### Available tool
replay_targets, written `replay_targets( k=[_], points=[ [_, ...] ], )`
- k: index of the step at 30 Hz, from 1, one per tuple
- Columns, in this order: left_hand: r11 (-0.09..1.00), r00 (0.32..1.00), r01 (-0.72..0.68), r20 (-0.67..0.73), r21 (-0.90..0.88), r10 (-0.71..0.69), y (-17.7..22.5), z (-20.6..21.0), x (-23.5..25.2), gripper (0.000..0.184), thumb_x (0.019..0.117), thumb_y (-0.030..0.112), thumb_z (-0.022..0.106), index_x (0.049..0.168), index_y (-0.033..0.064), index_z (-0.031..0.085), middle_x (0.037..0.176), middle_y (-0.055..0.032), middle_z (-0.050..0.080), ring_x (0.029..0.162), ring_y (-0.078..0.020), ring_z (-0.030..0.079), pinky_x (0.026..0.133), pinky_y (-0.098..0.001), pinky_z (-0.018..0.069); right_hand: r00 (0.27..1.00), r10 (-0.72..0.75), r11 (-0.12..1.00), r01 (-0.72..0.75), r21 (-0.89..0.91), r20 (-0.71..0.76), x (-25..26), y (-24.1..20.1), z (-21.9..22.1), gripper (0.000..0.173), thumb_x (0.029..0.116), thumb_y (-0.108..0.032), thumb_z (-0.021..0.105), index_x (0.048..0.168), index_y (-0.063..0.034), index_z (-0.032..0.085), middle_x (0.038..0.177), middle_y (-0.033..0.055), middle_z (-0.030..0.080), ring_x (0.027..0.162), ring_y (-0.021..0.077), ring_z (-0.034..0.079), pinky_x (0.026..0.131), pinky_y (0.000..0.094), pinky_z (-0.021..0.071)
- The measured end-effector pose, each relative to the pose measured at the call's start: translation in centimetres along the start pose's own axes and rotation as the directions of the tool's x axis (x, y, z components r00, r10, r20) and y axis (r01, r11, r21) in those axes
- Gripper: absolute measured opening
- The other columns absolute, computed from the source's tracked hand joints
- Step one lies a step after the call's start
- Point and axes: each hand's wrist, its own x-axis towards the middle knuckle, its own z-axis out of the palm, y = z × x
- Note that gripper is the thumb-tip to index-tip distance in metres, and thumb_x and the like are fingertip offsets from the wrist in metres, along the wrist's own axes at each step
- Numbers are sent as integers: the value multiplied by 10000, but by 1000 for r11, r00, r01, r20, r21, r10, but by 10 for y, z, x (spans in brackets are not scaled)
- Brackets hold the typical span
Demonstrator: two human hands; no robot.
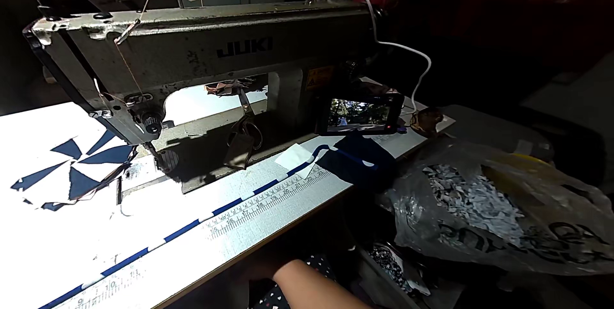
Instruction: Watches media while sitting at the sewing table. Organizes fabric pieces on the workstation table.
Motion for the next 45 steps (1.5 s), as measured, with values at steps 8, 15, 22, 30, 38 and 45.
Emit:
replay_targets(
  k=[8, 15, 22, 30, 38, 45],
  points=[
    [995, 999, 53, 6, 81, -53, 24, 0, -11, 353, 989, 158, 673, 1292, -23, 652, 1296, -165, 667, 1223, -226, 619, 1075, -412, 468, 1000, -2, 1000, 2, 12, 8, -1, -1, -1, 319, 1009, -179, 649, 1229, 51, 674, 1259, 262, 649, 1211, 368, 598, 1071, 559, 419],
    [994, 999, 44, -3, 104, -44, 2, -1, -2, 361, 981, 217, 680, 1279, 14, 670, 1283, -139, 678, 1211, -223, 632, 1063, -433, 490, 1000, -6, 1000, 6, 12, 6, 0, 0, 0, 314, 1009, -185, 649, 1228, 38, 676, 1253, 257, 653, 1206, 366, 603, 1063, 566, 428],
    [992, 996, 84, 15, 90, -86, 26, 0, -11, 353, 998, 161, 658, 1302, -18, 645, 1308, -161, 664, 1234, -234, 618, 1079, -425, 465, 1000, -18, 999, 19, 33, -16, 1, 3, 1, 304, 1002, -167, 656, 1219, 45, 681, 1235, 257, 661, 1182, 364, 617, 1048, 564, 443],
    [997, 999, 25, 29, 79, -28, 8, -3, -4, 376, 980, 211, 689, 1303, 19, 664, 1304, -131, 675, 1218, -215, 629, 1065, -416, 487, 1000, -15, 1000, 14, -21, -16, -1, 0, 0, 321, 1003, -187, 655, 1210, 58, 679, 1249, 267, 653, 1197, 375, 606, 1063, 567, 425],
    [989, 998, 70, -1, 127, -70, 16, -2, -7, 401, 978, 217, 692, 1321, 14, 648, 1328, -160, 655, 1250, -266, 610, 1088, -464, 464, 1000, -15, 1000, 16, 2, -24, -1, 0, 0, 319, 994, -178, 668, 1213, 53, 679, 1247, 261, 655, 1200, 369, 605, 1065, 559, 427],
    [999, 1000, 0, 16, 52, -1, -6, -2, 4, 418, 945, 229, 729, 1292, 7, 658, 1287, -155, 664, 1205, -235, 619, 1058, -438, 486, 1000, -16, 1000, 16, 4, -18, 0, 1, 1, 328, 1006, -174, 654, 1240, 55, 664, 1267, 261, 648, 1214, 369, 601, 1076, 559, 423]
  ],
)
